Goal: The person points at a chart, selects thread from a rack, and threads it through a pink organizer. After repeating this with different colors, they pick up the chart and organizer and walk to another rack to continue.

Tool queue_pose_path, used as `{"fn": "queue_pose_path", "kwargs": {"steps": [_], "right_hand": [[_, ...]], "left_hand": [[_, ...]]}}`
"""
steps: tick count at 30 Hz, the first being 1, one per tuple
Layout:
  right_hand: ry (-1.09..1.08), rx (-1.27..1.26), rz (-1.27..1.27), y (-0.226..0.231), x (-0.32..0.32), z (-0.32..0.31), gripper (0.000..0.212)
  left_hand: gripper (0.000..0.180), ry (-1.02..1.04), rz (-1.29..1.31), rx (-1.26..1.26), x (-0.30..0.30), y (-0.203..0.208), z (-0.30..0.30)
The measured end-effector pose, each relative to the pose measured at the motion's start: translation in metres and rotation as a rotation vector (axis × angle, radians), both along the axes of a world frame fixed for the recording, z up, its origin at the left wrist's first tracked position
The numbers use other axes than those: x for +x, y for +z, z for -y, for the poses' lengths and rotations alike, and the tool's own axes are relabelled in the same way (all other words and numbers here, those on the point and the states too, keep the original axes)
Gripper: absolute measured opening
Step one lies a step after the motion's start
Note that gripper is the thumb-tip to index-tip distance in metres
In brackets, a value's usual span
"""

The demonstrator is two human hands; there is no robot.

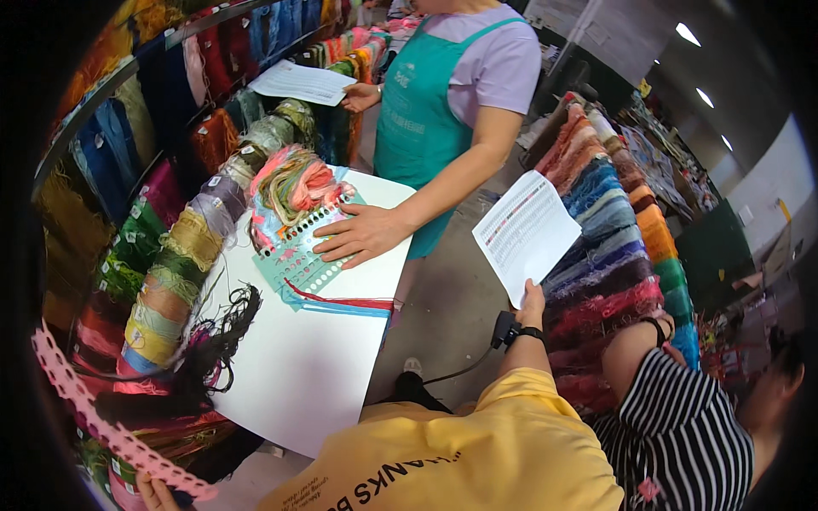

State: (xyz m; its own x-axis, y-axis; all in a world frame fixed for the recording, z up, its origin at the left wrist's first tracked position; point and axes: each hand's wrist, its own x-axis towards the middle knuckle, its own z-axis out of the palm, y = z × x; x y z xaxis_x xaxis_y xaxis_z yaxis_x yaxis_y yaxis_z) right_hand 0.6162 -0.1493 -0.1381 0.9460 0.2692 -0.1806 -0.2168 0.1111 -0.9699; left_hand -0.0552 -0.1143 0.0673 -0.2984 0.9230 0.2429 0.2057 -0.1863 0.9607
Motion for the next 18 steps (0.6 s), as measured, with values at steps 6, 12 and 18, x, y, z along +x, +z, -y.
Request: {"fn": "queue_pose_path", "kwargs": {"steps": [6, 12, 18], "right_hand": [[-0.080, -0.212, 0.053, 0.003, 0.031, 0.006, 0.028], [-0.071, -0.362, 0.031, 0.007, 0.056, 0.013, 0.029], [-0.032, -0.366, 0.061, 0.011, 0.097, 0.039, 0.023]], "left_hand": [[0.004, -0.008, -0.770, 0.382, -0.010, 0.031, 0.001], [0.006, -0.178, -0.783, 0.480, 0.031, 0.044, -0.026], [0.012, -0.732, -0.299, -0.166, 0.143, 0.078, -0.071]]}}
